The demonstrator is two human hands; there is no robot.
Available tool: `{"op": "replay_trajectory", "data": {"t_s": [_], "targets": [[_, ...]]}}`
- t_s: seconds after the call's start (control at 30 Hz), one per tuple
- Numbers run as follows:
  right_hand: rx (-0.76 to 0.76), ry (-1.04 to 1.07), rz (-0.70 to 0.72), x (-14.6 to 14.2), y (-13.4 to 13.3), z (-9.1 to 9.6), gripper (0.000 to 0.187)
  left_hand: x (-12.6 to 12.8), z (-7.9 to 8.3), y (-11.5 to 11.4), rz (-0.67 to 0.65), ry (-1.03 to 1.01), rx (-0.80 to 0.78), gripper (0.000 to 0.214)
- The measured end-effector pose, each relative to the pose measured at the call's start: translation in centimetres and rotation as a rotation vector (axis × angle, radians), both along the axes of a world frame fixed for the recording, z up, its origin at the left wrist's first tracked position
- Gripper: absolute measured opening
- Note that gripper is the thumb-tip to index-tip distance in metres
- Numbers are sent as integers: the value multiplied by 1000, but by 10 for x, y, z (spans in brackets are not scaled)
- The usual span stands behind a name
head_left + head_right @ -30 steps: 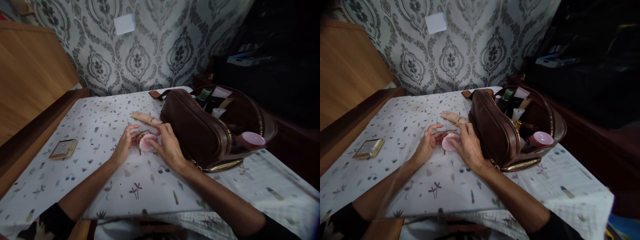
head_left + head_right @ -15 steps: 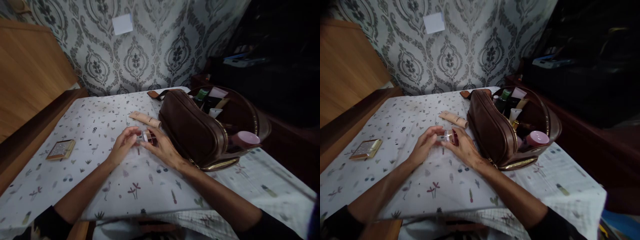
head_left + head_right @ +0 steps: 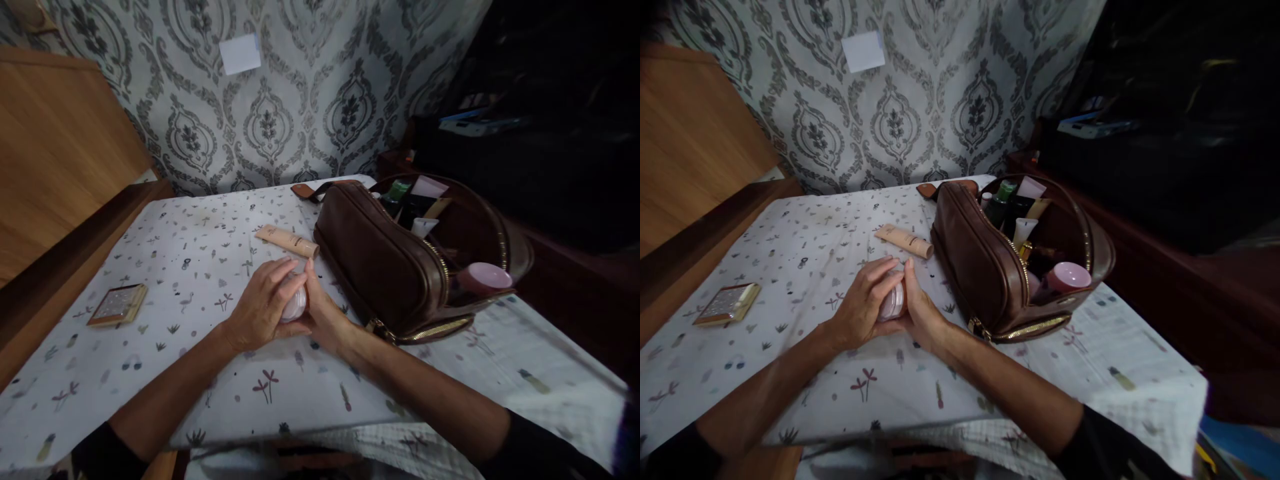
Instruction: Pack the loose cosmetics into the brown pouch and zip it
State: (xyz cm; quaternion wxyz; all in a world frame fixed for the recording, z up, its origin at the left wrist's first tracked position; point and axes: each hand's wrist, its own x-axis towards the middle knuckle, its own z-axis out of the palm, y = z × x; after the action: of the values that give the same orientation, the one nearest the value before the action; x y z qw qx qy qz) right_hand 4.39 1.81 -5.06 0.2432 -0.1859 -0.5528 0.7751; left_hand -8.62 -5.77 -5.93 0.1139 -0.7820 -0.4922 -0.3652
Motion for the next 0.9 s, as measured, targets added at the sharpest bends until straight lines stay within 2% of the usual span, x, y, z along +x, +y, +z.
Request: {"op": "replay_trajectory", "data": {"t_s": [0.1, 0.17, 0.23, 0.33, 0.43, 0.5, 0.6, 0.73, 0.83, 0.9], "targets": [[-202, 21, 56, -1, -1, -4, 74, -1, 1, 0, -87, -89, -134, 63], [-239, 10, 15, -1, -2, -7, 73, 1, 1, -1, -103, -140, -153, 60], [-211, -1, -13, -2, -4, -9, 74, 6, 1, -2, -69, -200, -121, 58], [-54, 40, -28, -3, -4, -12, 70, 16, 2, -3, 18, -392, -109, 52], [154, 83, -81, 0, -2, -13, 60, 23, 5, -5, 83, -636, -178, 48], [272, 86, -95, 4, 0, -13, 61, 26, 7, -6, 96, -770, -243, 47], [439, 101, -98, 9, 2, -11, 68, 28, 11, -7, 106, -916, -268, 48], [711, 107, -140, 12, 7, -10, 61, 28, 15, -6, 194, -1080, -267, 56], [911, 80, -119, 13, 11, -12, 56, 26, 15, -5, 179, -1200, -347, 62], [941, 73, -111, 15, 14, -12, 55, 25, 13, -2, 121, -1336, -381, 64]]}}
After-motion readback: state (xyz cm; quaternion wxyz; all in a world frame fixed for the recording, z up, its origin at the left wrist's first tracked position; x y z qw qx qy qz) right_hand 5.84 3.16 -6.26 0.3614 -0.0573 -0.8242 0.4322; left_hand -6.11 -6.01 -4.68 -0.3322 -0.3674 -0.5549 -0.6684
